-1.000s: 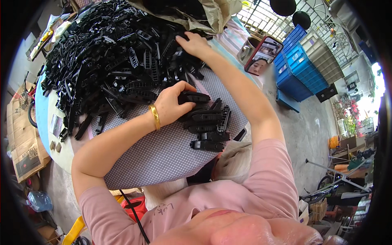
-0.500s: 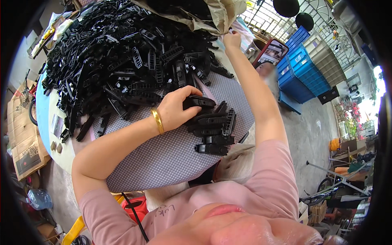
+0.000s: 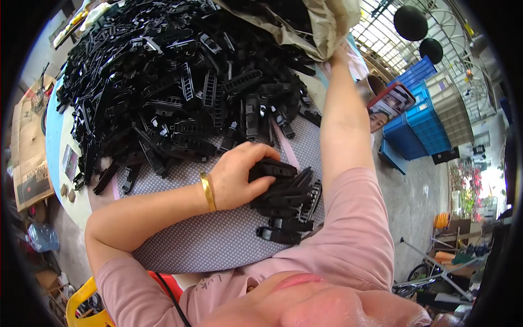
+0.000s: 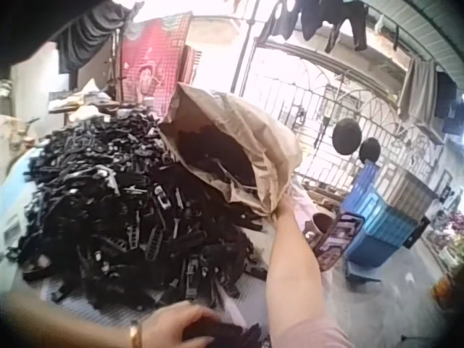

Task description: Sorting and inspecting a large pile of black hair clips into smaller groups.

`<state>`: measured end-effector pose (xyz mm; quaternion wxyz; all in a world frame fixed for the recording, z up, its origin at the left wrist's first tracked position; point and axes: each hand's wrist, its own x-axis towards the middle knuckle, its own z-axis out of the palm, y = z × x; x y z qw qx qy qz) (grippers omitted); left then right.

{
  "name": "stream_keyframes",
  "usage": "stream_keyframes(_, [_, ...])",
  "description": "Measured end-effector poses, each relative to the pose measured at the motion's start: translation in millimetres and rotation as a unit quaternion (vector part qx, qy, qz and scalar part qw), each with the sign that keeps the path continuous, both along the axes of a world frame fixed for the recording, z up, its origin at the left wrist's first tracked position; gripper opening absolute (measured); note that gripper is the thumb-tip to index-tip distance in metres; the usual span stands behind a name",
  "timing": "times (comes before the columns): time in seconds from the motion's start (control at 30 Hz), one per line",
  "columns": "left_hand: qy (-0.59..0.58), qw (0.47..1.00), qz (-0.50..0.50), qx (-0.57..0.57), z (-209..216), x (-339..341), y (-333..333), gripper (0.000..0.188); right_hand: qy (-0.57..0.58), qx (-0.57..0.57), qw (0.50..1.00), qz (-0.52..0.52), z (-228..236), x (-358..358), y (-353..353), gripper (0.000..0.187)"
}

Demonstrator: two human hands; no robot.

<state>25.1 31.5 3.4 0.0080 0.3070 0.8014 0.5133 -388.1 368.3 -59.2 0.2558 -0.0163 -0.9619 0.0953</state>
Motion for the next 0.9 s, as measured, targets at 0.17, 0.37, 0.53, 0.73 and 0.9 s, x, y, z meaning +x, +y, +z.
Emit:
stream_keyframes(0.17, [0.002,1.000,0.025,-0.002,-7.8,2.3,-10.0,0.032,0.030,-0.299,0.943,0.140,31.7,22.6,-92.4,0.083])
stream_keyframes(0.37, [-0.019,1.000,0.007,-0.022,-5.0,1.8,-5.7,0.032,0.067,-0.550,0.619,0.557,70.8,33.9,-109.7,0.048])
stream_keyframes(0.53, [0.022,0.999,0.019,-0.028,-5.9,0.6,0.0,0.032,0.110,-0.254,0.849,0.449,32.4,2.0,-85.7,0.048])
stream_keyframes(0.73, [0.033,0.998,0.032,-0.041,-17.3,-1.9,-5.4,0.032,-0.061,-0.149,0.947,0.279,5.4,77.0,-122.5,0.053])
stream_keyframes(0.9, [0.040,0.998,0.019,-0.047,-10.7,-2.3,5.1,0.032,-0.117,-0.158,0.930,0.311,34.8,113.8,-132.8,0.052])
